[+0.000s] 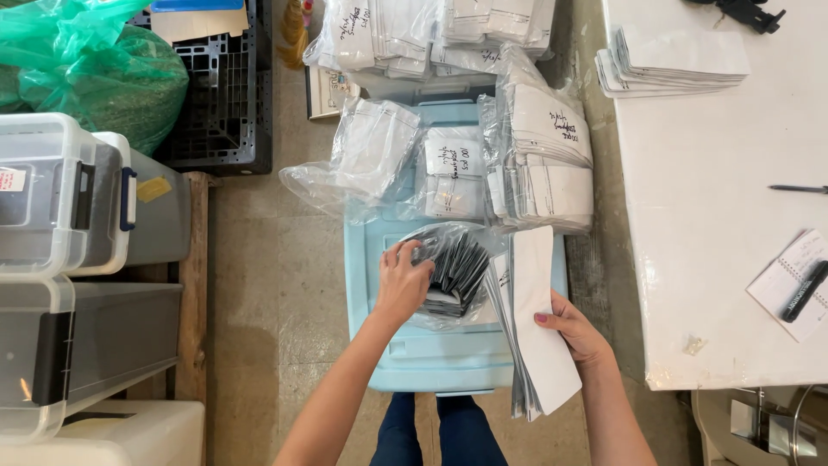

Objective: Counting and sorting white paper bags into stacks and plastic sleeves

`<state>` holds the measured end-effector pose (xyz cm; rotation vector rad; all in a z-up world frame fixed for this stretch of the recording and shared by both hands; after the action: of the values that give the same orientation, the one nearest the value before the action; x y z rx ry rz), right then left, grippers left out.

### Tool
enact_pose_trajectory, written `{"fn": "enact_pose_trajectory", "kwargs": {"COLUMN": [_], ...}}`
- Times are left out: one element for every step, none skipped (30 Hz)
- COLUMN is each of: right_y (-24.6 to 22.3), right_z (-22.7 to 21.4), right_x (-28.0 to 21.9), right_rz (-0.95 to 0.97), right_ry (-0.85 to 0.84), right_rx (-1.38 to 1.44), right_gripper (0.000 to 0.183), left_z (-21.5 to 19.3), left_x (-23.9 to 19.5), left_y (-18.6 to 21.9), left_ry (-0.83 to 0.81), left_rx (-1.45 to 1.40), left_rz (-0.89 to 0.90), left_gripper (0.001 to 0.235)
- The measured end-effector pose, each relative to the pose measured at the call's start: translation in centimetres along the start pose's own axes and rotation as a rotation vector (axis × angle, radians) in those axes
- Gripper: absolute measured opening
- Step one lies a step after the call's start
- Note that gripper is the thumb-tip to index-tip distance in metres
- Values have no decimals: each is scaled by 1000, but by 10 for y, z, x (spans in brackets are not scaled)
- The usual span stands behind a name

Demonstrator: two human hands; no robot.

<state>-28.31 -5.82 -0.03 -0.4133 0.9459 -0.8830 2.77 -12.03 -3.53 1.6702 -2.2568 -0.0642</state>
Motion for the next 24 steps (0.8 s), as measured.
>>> {"fn": "enact_pose_trajectory", "kwargs": {"right_y": [0,-1,0,0,0,5,8,12,10,8,7,8,7,7,7,8,9,10,10,11,12,12,12,10], "right_z": [-1,-1,1,3,4,0,-4,-9,-5,0,6,7,10,11,10,9,8,6,5,3,4,5,6,8], "right_x": [-1,-2,-3,-4,-6,-6,-6,-6,-9,-12,-14,-14,-15,-16,-15,-14,-13,-13,-12,-10,-11,-12,-12,-12], "right_rz": [5,10,10,8,4,2,-1,-4,-5,-2,1,-1,4,9,7,4,2,1,-4,-9,-11,-12,-15,-18], "right_ry": [15,31,32,39,48,50,56,63,66,58,49,51,50,49,52,54,58,61,65,70,72,72,73,75], "right_rx": [-7,-15,-15,-13,-12,-11,-6,-1,-2,-2,-2,-2,-5,-8,-8,-10,-12,-11,-11,-12,-12,-6,-1,-1], "right_gripper": [72,72,72,71,71,71,71,71,71,73,74,74,73,73,73,72,72,72,71,70,70,70,70,70], "left_z": [-1,-2,-1,-1,-1,-9,-15,-21,-15,-9,-4,-1,1,3,3,4,5,6,7,8,11,14,16,10], "left_x": [-1,-2,-4,-4,-5,-4,-2,0,1,1,2,1,0,0,-2,-3,-5,-6,-5,-5,-6,-7,-7,-5], "left_y": [2,4,5,4,3,6,7,8,7,5,2,1,1,0,-1,-2,-3,-3,-2,-2,-1,-1,0,4], "left_ry": [4,9,8,25,42,42,38,34,34,49,63,64,66,68,68,69,68,67,64,62,62,59,57,59], "left_rx": [6,12,11,30,48,46,15,-16,-18,-17,-15,-16,-25,-34,-36,-42,-49,-51,-23,5,3,22,41,39], "left_rz": [23,46,47,13,-18,-16,-56,-95,-94,-113,-132,-130,-131,-133,-131,-124,-118,-115,-102,-89,-87,-89,-90,-87], "left_gripper": [13,14,14,10,7,7,4,7,7,14,21,21,20,20,20,16,12,12,11,18,18,11,5,5]}}
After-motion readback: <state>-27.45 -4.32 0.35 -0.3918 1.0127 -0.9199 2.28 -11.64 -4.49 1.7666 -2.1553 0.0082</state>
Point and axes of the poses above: each hand's wrist, its own x-axis towards the middle knuckle, its own z-axis out of the palm, y = z × x, the point moved 5 cm from there along x, towards the middle knuckle, and after that the axes turned 7 degrees about x, right-handed, at the moved point
